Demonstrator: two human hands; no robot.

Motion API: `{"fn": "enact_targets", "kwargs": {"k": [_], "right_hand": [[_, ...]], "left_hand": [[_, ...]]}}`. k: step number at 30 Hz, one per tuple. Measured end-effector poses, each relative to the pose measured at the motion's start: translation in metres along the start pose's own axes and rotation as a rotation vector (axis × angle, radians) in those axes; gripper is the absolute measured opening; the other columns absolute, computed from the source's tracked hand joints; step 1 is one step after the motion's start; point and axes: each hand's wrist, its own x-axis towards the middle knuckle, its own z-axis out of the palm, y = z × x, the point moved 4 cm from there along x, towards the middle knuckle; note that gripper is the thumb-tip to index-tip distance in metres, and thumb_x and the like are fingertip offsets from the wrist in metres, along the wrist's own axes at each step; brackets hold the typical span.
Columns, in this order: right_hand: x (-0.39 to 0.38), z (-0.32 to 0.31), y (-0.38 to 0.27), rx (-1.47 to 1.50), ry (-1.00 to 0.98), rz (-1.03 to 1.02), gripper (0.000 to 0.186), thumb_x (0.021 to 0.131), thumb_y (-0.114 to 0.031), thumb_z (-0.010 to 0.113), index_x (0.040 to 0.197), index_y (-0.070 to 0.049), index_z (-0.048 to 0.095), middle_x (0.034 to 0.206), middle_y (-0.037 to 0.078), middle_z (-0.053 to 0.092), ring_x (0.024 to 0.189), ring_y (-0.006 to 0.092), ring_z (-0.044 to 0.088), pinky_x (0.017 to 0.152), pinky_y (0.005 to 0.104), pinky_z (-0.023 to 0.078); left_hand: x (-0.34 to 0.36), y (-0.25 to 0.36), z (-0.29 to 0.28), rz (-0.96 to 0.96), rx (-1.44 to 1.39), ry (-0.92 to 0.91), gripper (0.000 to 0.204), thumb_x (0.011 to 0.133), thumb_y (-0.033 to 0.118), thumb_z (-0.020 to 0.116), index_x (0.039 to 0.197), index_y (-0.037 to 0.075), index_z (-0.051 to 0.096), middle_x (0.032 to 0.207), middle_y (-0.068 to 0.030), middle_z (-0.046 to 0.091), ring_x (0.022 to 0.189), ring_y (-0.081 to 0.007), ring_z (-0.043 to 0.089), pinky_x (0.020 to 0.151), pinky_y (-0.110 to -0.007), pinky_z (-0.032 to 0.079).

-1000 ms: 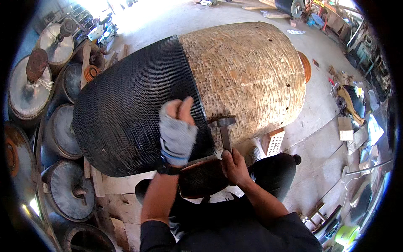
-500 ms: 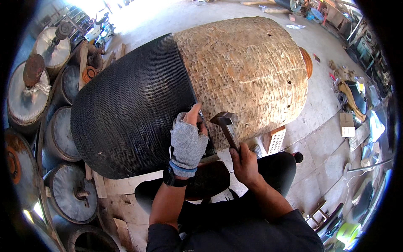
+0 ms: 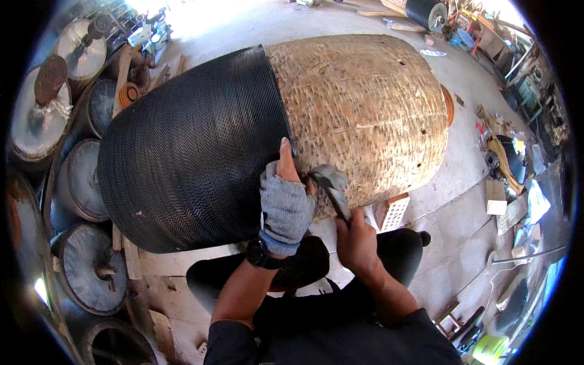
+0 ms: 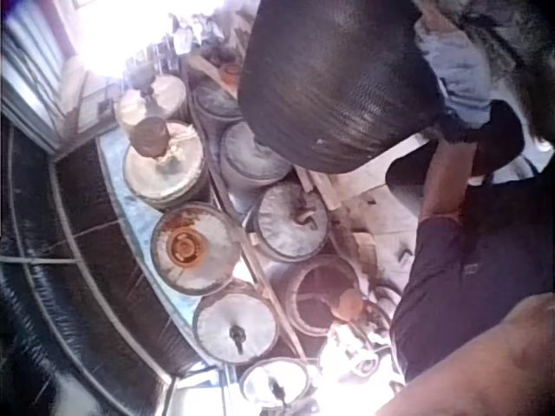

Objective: The person nails a dark textured material onto a large cylindrical wooden frame using a hammer.

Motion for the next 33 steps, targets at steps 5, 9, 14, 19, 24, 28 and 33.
{"fn": "enact_targets", "kwargs": {"k": [5, 9, 14, 19, 24, 28, 33], "right_hand": [[-0.004, -0.017, -0.006, 0.167, 0.129, -0.133, 0.019, 0.092, -0.011, 0.059, 0.104, 0.000, 0.050, 0.080, 0.026, 0.062, 0.073, 0.0470, 0.063, 0.061, 0.0463, 0.051], [-0.004, -0.003, 0.005, -0.007, -0.003, -0.035, 0.018, 0.093, -0.011, 0.057, 0.105, 0.001, 0.050, 0.082, 0.028, 0.060, 0.074, 0.0498, 0.060, 0.060, 0.0464, 0.049], [-0.013, -0.010, -0.004, 0.292, 0.186, -0.166, 0.018, 0.096, -0.013, 0.053, 0.101, 0.004, 0.049, 0.071, 0.016, 0.058, 0.060, 0.0262, 0.060, 0.057, 0.0383, 0.047], [-0.003, 0.013, 0.013, -0.064, -0.031, 0.143, 0.017, 0.095, -0.012, 0.050, 0.103, 0.002, 0.050, 0.078, 0.015, 0.061, 0.069, 0.0212, 0.062, 0.064, 0.0373, 0.050], [-0.026, -0.012, -0.010, 0.324, 0.228, -0.037, 0.018, 0.097, -0.013, 0.047, 0.099, 0.004, 0.053, 0.084, 0.014, 0.062, 0.070, 0.0212, 0.061, 0.071, 0.0380, 0.053], [-0.014, 0.004, 0.009, -0.056, 0.294, -0.107, 0.023, 0.098, -0.021, 0.050, 0.096, 0.002, 0.056, 0.083, 0.016, 0.057, 0.067, 0.0311, 0.054, 0.067, 0.0369, 0.050], [-0.020, -0.003, -0.006, 0.189, 0.194, -0.034, 0.020, 0.098, -0.017, 0.052, 0.097, 0.003, 0.050, 0.068, 0.016, 0.057, 0.057, 0.0268, 0.056, 0.061, 0.0388, 0.050]], "left_hand": [[-0.066, -0.004, -0.013, 0.219, 0.023, 0.008, 0.078, 0.076, 0.014, 0.077, 0.142, -0.003, 0.037, 0.120, -0.0230, 0.054, 0.106, -0.0359, 0.056, 0.088, -0.047, 0.047], [-0.132, -0.027, 0.028, 0.134, 0.094, -0.554, 0.049, 0.085, 0.027, 0.068, 0.126, 0.001, 0.056, 0.117, -0.0212, 0.060, 0.101, -0.0379, 0.060, 0.086, -0.049, 0.048], [-0.176, -0.040, 0.056, 0.283, 0.160, -0.594, 0.025, 0.088, 0.027, 0.061, 0.099, 0.005, 0.068, 0.101, -0.0157, 0.066, 0.096, -0.0335, 0.062, 0.083, -0.046, 0.049], [-0.192, -0.045, 0.079, 0.274, 0.343, -0.727, 0.020, 0.089, 0.020, 0.055, 0.091, 0.005, 0.067, 0.094, -0.0151, 0.066, 0.091, -0.0313, 0.063, 0.078, -0.045, 0.049], [-0.182, -0.042, 0.065, 0.465, 0.237, -0.506, 0.021, 0.090, 0.022, 0.054, 0.090, 0.004, 0.065, 0.085, -0.0144, 0.064, 0.079, -0.0296, 0.063, 0.068, -0.043, 0.050], [-0.160, -0.035, 0.048, 0.255, 0.216, -0.572, 0.020, 0.091, 0.020, 0.055, 0.099, 0.003, 0.062, 0.090, -0.0150, 0.064, 0.081, -0.0287, 0.063, 0.069, -0.043, 0.051], [-0.088, -0.054, -0.008, 0.227, 0.199, -0.169, 0.025, 0.086, 0.009, 0.065, 0.107, 0.001, 0.056, 0.102, -0.0184, 0.060, 0.089, -0.0312, 0.062, 0.075, -0.043, 0.052]]}}
